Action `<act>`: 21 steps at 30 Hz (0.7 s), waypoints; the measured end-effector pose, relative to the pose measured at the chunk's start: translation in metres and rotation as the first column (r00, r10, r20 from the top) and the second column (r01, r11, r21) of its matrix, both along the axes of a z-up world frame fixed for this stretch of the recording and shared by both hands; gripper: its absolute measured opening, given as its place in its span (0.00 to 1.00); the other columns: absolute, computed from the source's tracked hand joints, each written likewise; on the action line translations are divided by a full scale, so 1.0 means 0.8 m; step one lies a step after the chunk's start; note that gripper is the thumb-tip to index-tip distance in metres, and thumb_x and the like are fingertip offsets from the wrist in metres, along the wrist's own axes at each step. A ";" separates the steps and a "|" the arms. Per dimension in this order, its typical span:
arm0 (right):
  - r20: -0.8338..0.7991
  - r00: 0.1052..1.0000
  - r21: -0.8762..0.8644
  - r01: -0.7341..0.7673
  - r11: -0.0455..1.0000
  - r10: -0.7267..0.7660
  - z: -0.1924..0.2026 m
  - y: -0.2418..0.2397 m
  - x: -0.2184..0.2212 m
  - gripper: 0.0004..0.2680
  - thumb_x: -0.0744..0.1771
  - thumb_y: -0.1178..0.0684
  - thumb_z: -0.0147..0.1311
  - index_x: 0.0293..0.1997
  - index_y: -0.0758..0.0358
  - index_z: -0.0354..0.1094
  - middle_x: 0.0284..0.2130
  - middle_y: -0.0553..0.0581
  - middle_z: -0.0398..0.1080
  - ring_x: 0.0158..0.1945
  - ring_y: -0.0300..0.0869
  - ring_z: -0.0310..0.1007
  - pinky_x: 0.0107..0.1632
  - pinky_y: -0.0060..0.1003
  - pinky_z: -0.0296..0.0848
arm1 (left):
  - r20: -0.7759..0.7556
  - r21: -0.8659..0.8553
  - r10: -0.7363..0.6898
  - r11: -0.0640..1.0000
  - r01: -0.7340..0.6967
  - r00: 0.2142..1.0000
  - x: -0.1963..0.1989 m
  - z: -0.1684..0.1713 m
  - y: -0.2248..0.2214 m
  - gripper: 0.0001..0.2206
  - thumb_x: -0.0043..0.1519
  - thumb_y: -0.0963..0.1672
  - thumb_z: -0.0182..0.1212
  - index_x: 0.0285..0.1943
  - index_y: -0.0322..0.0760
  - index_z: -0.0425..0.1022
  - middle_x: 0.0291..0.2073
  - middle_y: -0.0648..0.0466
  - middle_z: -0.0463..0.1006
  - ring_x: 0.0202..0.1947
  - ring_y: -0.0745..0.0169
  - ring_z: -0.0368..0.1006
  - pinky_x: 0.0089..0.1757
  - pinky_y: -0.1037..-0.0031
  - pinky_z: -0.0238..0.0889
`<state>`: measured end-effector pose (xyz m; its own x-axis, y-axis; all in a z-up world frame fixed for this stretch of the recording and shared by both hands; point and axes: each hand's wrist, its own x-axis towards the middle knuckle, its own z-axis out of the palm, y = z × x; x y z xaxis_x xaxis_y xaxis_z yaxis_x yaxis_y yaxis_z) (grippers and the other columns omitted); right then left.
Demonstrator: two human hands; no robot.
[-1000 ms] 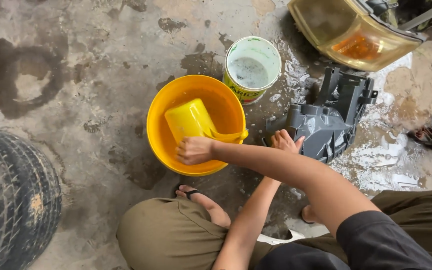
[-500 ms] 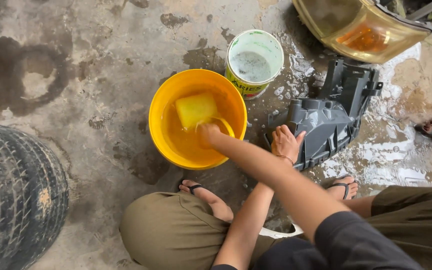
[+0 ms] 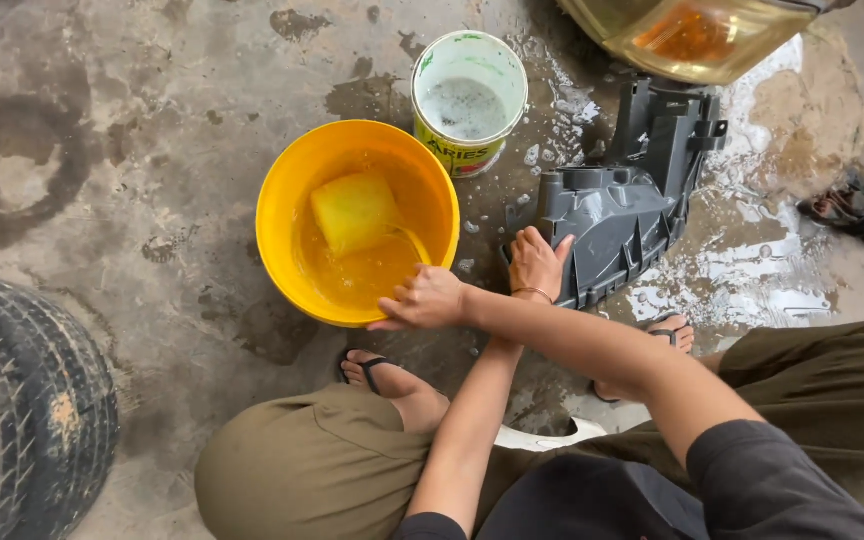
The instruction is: The person scrubs a black plastic car part with a brush and soapy water, then rinses it with clean water from a yellow bucket. The person uses a brush to scrub the part thoroughly and pours water to remove the soap.
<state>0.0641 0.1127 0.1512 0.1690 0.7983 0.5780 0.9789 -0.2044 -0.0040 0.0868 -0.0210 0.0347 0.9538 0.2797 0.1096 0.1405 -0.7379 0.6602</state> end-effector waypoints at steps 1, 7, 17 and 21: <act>-0.004 1.000 -0.002 0.007 1.000 -0.007 0.003 0.004 0.000 0.17 0.70 0.34 0.45 0.26 0.49 0.62 0.15 0.46 0.68 0.19 0.38 0.72 0.29 0.37 0.69 | -0.004 -0.002 -0.007 1.000 0.007 1.000 -0.001 -0.002 0.004 0.30 0.58 0.63 0.50 0.43 0.35 0.62 0.35 0.48 0.69 0.37 0.42 0.74 0.32 0.58 0.74; 0.074 0.995 0.167 0.046 0.985 -0.060 0.011 0.025 -0.005 0.17 0.70 0.34 0.45 0.22 0.47 0.59 0.13 0.44 0.63 0.17 0.38 0.67 0.28 0.35 0.64 | 0.042 0.034 -0.043 0.999 0.042 0.998 -0.001 0.003 0.003 0.29 0.59 0.62 0.52 0.44 0.34 0.62 0.35 0.47 0.69 0.37 0.41 0.75 0.32 0.58 0.75; -0.074 0.930 0.298 0.365 0.882 -0.360 -0.016 0.174 -0.027 0.13 0.70 0.42 0.41 0.26 0.53 0.59 0.13 0.54 0.67 0.16 0.45 0.70 0.27 0.42 0.66 | -0.007 -0.045 -0.092 0.995 0.091 0.996 0.000 0.005 0.026 0.29 0.62 0.61 0.52 0.45 0.32 0.62 0.36 0.43 0.70 0.38 0.35 0.74 0.36 0.51 0.74; -0.080 0.936 0.284 0.352 0.892 -0.344 -0.025 0.191 -0.003 0.14 0.70 0.40 0.38 0.28 0.52 0.58 0.14 0.56 0.69 0.16 0.46 0.70 0.28 0.43 0.66 | -0.022 -0.045 -0.103 0.994 0.102 0.994 0.001 0.002 0.028 0.28 0.62 0.61 0.52 0.45 0.32 0.62 0.37 0.42 0.70 0.39 0.34 0.74 0.37 0.51 0.73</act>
<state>0.0620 0.2655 0.1311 0.4241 0.4841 0.7654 0.8440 -0.5177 -0.1402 0.0873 0.0013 0.0364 0.9800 0.1840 0.0760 0.0817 -0.7196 0.6896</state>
